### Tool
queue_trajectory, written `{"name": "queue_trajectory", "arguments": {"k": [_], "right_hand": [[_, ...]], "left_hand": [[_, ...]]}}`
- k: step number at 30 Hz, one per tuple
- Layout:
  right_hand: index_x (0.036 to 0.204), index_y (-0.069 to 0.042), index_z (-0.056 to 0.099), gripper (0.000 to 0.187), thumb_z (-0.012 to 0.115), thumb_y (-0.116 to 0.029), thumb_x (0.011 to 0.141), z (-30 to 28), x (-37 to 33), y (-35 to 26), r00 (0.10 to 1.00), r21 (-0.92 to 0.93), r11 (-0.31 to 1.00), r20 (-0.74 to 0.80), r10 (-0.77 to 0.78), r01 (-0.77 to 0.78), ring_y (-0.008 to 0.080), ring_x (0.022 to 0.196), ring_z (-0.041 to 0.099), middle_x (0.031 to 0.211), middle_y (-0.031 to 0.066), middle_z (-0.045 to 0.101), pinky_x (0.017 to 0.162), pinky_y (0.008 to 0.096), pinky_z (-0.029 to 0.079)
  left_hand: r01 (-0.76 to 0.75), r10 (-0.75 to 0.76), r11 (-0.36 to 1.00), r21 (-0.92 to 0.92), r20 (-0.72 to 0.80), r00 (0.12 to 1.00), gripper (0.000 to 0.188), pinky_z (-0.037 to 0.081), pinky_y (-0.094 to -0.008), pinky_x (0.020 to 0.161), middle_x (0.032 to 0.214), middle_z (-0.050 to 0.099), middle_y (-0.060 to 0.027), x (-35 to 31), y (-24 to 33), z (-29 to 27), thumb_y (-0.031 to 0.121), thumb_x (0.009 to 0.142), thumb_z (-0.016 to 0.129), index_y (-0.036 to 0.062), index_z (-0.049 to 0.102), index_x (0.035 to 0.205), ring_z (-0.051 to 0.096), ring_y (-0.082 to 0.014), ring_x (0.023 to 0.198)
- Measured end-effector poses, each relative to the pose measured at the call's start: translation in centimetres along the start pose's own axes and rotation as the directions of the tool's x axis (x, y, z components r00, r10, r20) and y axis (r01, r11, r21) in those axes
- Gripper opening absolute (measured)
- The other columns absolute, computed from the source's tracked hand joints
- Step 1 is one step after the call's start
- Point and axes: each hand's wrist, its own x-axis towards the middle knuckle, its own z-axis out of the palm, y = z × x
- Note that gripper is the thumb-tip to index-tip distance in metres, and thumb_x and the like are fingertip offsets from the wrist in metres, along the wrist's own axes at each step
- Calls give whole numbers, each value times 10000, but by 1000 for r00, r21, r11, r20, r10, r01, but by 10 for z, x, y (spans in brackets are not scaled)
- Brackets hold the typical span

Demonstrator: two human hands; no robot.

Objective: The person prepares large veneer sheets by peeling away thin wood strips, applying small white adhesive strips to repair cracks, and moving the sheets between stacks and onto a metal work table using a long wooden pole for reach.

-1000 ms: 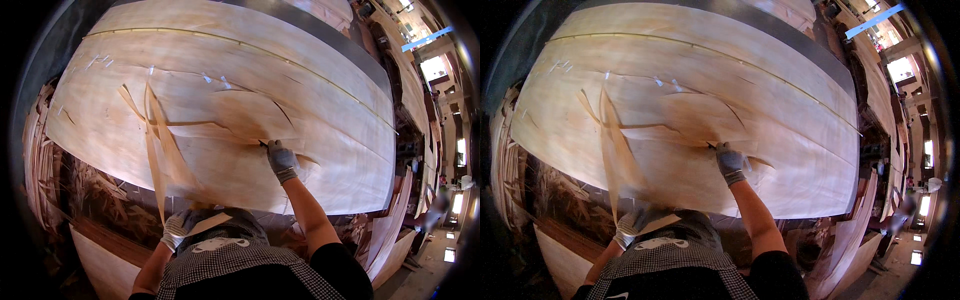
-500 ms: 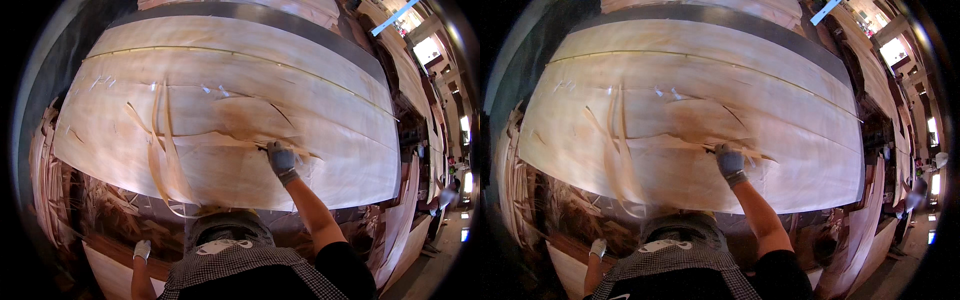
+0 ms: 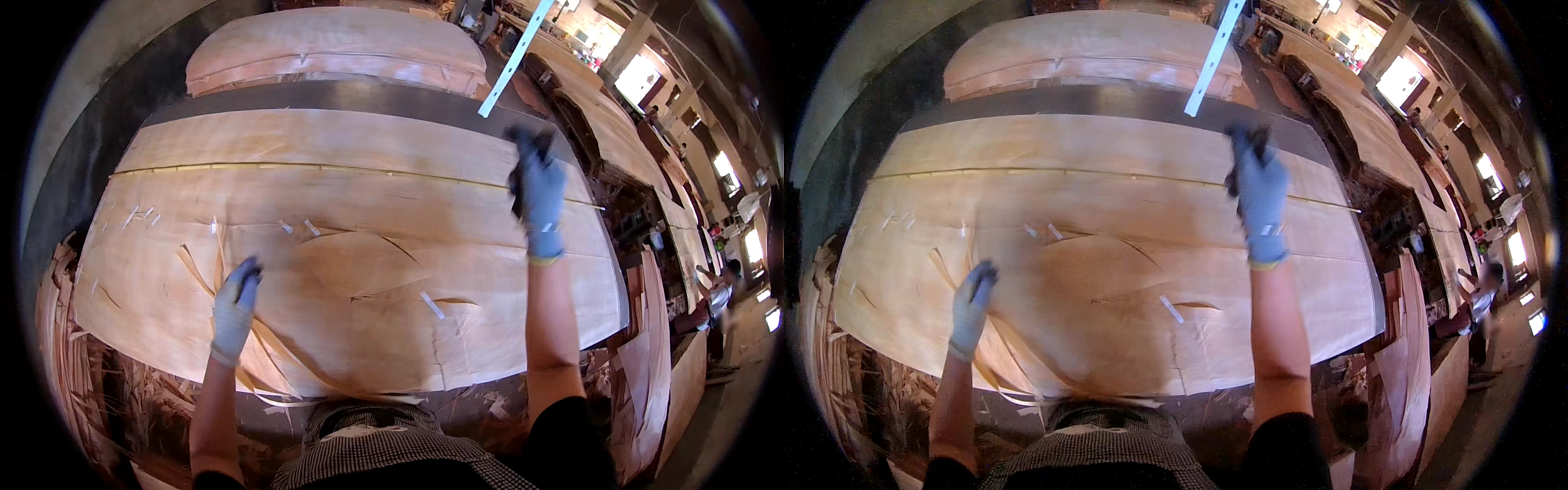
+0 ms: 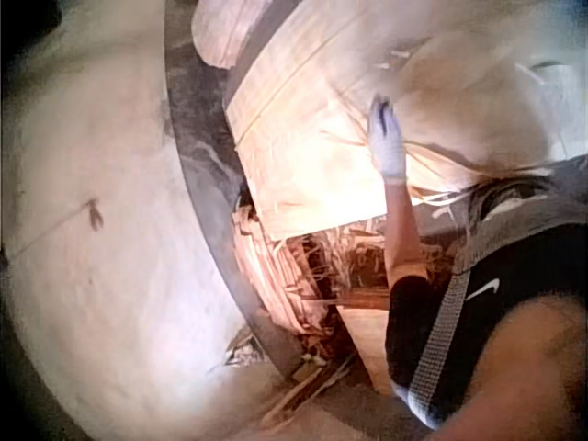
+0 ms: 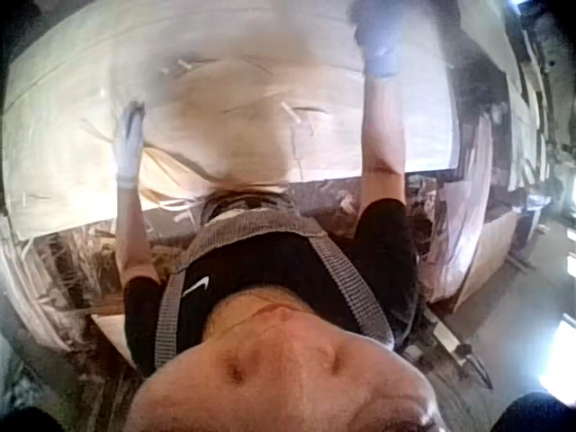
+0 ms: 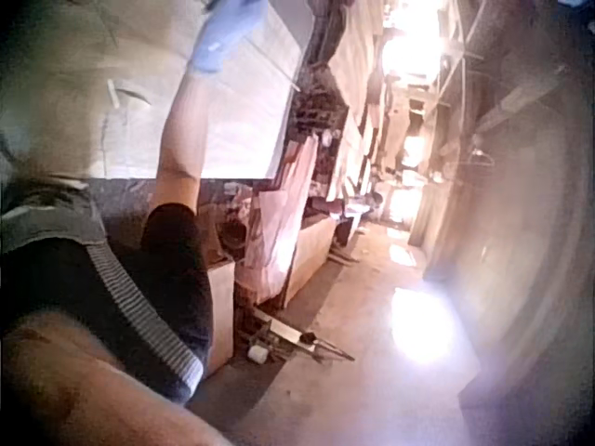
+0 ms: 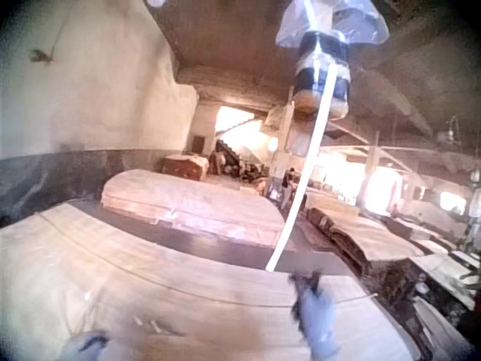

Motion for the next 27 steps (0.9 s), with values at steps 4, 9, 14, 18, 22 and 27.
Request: {"name": "queue_trajectory", "arguments": {"k": [4, 9, 14, 18, 22, 27], "right_hand": [[733, -76, 541, 335, 525, -388, 854, -11, 60, -81, 849, 423, 796, 102, -518, 434, 85, 491, 408, 538, -18, 437, 436, 239, 278], [883, -30, 554, 162, 546, -190, 860, 8, 61, -116, 831, 819, 573, 296, -471, 34, 29, 434, 392, 581, -47, 464, 369, 149, 307], [956, -31, 544, 218, 559, -219, 847, 13, 6, -86, 855, 542, 750, 105, -508, 380, 48, 472, 439, 713, 8, 549, 410, 142, 340], [957, -36, 605, 220, 521, -222, 873, 11, -28, -29, 918, 338, 914, 241, -315, 225, 70, 551, 501, 824, 62, 643, 497, 174, 385], [945, -13, 592, 199, 564, -189, 856, 10, -54, 5, 936, 508, 859, 267, -231, 67, 61, 588, 560, 753, 63, 650, 419, 150, 354], [910, -13, 590, 114, 526, -51, 824, 2, -51, 31, 868, -79, 865, 96, -488, 495, 222, 615, 607, 769, 112, 641, 552, 292, 468]], "left_hand": [[-243, 232, 969, 42, 182, 956, 270, 438, -291, 842, 1045, 604, -124, 68, 93, 92, 118, 869, 501, 6, 549, 1110, 578, -222, 966], [-613, 607, 790, -12, 164, 778, 262, 446, -256, 762, 940, 613, -96, 118, 154, 149, 150, 880, 485, 0, 561, 1081, 572, -143, 865], [-633, 646, 762, -140, 85, 759, 330, 466, -231, 719, 919, 614, -91, 120, 198, 179, 140, 855, 540, -19, 522, 1144, 568, -124, 812], [-540, 638, 760, -362, 255, 727, 236, 443, -220, 585, 798, 609, -50, 110, 227, 199, 166, 848, 562, -15, 580, 998, 541, -103, 678], [-394, 491, 871, -294, 504, 711, 195, 390, -237, 479, 667, 580, -49, 98, 240, 205, 198, 833, 579, 9, 599, 879, 499, -113, 549], [-813, 810, 487, 320, 182, 557, 239, 389, -329, 477, 605, 560, -73, 91, 213, 212, 276, 804, 597, 42, 615, 760, 514, -166, 512]]}}
